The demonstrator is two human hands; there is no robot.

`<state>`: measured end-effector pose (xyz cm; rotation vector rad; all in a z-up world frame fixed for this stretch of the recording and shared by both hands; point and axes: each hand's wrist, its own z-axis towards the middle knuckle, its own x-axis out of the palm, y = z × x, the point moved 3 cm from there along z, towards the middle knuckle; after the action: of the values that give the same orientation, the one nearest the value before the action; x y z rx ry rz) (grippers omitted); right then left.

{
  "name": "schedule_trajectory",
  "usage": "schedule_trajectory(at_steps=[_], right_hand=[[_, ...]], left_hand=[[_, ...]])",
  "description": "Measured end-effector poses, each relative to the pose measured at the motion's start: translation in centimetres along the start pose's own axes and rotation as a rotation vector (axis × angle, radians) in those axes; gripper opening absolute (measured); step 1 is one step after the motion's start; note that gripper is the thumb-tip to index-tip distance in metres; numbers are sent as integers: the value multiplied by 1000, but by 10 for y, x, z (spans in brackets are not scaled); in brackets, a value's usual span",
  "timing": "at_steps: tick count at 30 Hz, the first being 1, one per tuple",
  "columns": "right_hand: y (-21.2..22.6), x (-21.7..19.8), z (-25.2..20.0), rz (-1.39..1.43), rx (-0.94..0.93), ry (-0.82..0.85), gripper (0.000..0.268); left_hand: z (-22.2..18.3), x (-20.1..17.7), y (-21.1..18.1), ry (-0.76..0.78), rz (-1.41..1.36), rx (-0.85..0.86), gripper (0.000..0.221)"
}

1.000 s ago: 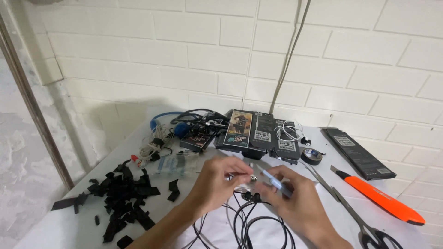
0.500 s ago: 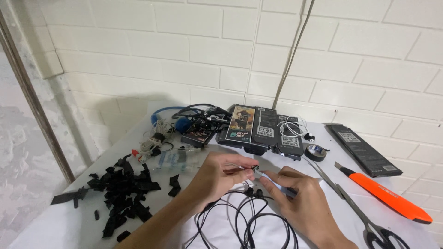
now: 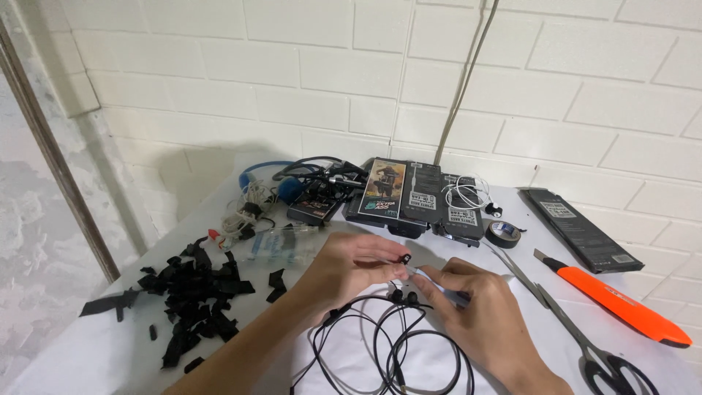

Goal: Applying black adhesive tape to an earphone cable to repair or reinforce it.

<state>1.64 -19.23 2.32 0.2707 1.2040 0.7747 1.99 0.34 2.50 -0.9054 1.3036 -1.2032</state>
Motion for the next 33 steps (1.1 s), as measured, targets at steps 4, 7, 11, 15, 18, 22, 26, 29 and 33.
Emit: schedule_trajectory(at_steps=[4,7,11,15,18,22,26,29,33], right_hand=[[2,-1,-1,15,-27,65,26],[0,1,-3,197,-70,106,22],[5,5,-5,187,-176,82,21],[7,3,-4,168,-49,22,22],[7,6,-7,145,-216,15,18],[2,3,-4,2,-115,9,27],[3,-1,-5,4,-193,-97,24],[6,-3,-7,38,-192,-106,25],[7,-2,-7,91,-167,-62,23]], left_hand=[[1,0,2,-37,-29,33,35],[6,3,9,20,16,130,27],[1,-2,14,-29,27,166,33],[11,-4,15,-8,91,279,26],[-4,-3,1,-41,-89,101,30],[4,2,16,-5,-273,158,27],[7,1,13,26,-50,276,25],[8,1,10,-41,-149,164,25],[8,0,13,-96,-189,138,20]])
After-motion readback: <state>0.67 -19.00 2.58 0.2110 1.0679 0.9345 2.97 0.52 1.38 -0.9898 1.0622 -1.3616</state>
